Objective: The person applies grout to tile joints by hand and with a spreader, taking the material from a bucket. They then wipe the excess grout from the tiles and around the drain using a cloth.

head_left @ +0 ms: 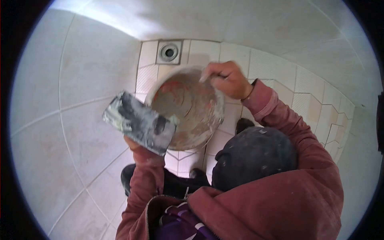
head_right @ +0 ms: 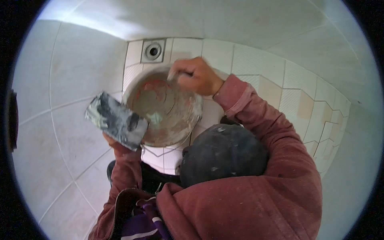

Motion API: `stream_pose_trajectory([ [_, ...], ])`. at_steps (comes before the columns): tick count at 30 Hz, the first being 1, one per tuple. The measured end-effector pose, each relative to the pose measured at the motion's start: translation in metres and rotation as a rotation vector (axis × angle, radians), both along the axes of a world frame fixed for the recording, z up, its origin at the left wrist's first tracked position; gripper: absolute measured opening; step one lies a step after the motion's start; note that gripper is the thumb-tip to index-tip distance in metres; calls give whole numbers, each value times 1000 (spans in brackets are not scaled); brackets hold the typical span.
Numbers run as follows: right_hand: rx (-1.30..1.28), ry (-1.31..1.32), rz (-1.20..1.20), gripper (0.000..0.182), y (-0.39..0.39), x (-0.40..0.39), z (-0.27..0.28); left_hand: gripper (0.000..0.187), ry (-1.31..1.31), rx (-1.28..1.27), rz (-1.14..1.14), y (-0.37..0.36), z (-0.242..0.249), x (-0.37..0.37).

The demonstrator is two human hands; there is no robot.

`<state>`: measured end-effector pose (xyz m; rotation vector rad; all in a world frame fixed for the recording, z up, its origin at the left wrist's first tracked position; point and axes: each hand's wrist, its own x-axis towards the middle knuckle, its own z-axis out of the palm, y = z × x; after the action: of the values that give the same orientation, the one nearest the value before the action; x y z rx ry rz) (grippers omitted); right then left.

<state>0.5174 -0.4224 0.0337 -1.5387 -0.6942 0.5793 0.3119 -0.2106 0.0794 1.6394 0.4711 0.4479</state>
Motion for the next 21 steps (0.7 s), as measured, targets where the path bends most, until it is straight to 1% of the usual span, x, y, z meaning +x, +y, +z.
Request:
stream_pose_trajectory([
  [2,-66,-294,388,31,31,-26,-12,34,-145,-695,100,4,-2,2],
  [3,-239,-316,417,33,44,-44,-32,34,-149,-693,99,3,-2,2],
  [4,-414,-337,441,35,57,-59,-55,32,-114,-595,127,1,-3,3],
  [5,-415,-338,437,35,65,-65,-65,31,-76,-499,152,2,-3,3],
  [6,-450,-332,537,36,73,-69,-73,31,-76,-502,146,4,-4,4],
  [7,-483,-323,638,37,79,-72,-70,30,10,-390,164,5,-4,4],
  [8,-487,-318,633,37,85,-75,-67,30,97,-279,182,6,-4,3],
  [9,-613,-316,730,36,89,-78,-64,30,99,-284,176,8,-7,2],
  [10,-743,-316,828,36,90,-80,-60,30,9,-421,148,12,-12,0],
  [11,-754,-317,824,36,91,-85,-70,31,-85,-558,117,13,-16,0],
  [12,-665,-335,809,33,91,-92,-91,31,-91,-568,111,12,-16,1],
  [13,-578,-353,793,31,91,-95,-93,32,-102,-631,107,11,-15,2],
  [14,-589,-354,792,31,91,-98,-96,33,-111,-694,105,9,-13,2],
  [15,-644,-437,848,28,91,-102,-99,33,-116,-703,103,5,-11,3],
  [16,-696,-521,903,24,91,-103,-98,34,-83,-631,142,-1,-8,4],
  [17,-704,-525,902,24,90,-101,-101,35,-51,-558,180,-4,-6,5],
  [18,-526,-602,908,21,90,-96,-107,35,-58,-563,176,-6,-6,5],
  [19,-347,-678,909,19,89,-92,-108,35,-113,-726,137,-8,-4,5],
  [20,-358,-692,908,19,84,-86,-85,35,-173,-888,94,-7,-3,6],
  [21,-525,-72,815,17,74,-75,-43,35,-166,-935,122,-2,-6,11],
])
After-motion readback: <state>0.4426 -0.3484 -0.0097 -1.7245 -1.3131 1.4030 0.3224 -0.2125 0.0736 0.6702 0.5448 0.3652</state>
